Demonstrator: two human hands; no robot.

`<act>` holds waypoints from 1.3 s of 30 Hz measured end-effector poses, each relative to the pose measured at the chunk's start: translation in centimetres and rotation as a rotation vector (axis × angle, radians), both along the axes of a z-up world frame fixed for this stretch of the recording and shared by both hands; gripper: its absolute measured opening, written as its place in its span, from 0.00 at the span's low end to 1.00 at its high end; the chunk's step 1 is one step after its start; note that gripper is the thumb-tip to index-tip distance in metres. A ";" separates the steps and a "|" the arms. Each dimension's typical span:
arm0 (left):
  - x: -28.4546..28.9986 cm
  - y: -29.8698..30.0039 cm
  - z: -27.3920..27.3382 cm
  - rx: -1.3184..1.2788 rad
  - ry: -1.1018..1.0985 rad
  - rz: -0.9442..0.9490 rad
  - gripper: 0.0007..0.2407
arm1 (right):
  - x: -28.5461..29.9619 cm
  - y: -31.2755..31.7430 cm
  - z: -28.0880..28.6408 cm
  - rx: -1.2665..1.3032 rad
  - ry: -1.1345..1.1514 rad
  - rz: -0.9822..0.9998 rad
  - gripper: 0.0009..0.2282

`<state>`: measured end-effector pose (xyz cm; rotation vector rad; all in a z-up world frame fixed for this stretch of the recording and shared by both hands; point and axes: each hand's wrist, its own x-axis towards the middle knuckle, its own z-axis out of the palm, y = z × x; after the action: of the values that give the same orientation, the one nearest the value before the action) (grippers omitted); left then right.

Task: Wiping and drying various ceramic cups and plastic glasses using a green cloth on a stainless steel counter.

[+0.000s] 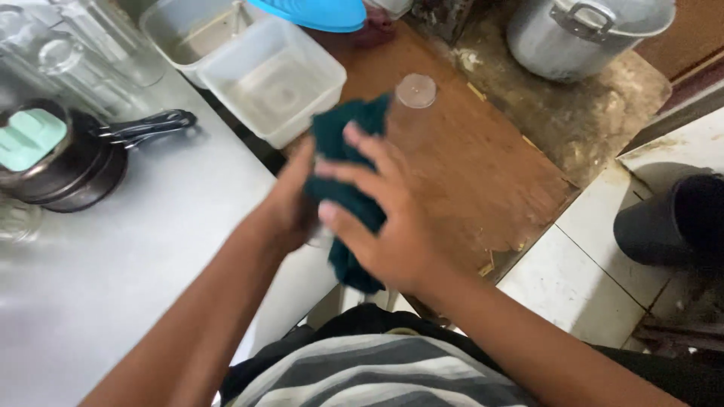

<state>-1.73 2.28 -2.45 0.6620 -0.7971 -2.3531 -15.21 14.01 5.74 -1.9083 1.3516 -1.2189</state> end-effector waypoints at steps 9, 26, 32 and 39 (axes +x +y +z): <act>1.4 -0.8 5.4 0.021 -0.195 0.043 0.31 | 2.4 -0.9 -1.2 0.387 -0.558 -0.212 0.30; 1.8 -1.7 3.7 -0.120 -0.264 0.116 0.29 | 0.5 -8.2 -4.3 -0.142 -0.110 -0.181 0.19; 1.9 -2.3 3.1 -0.168 -0.428 0.173 0.31 | 0.2 -9.5 -2.3 0.649 -0.774 -0.278 0.18; 1.5 -1.2 4.7 -0.176 -0.321 0.105 0.31 | -0.6 -8.1 -3.4 -0.188 -0.159 -0.092 0.15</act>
<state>-0.21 1.11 2.25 0.9936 -1.0666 -2.0802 -15.83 5.92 2.37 -1.8443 1.2920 -1.5567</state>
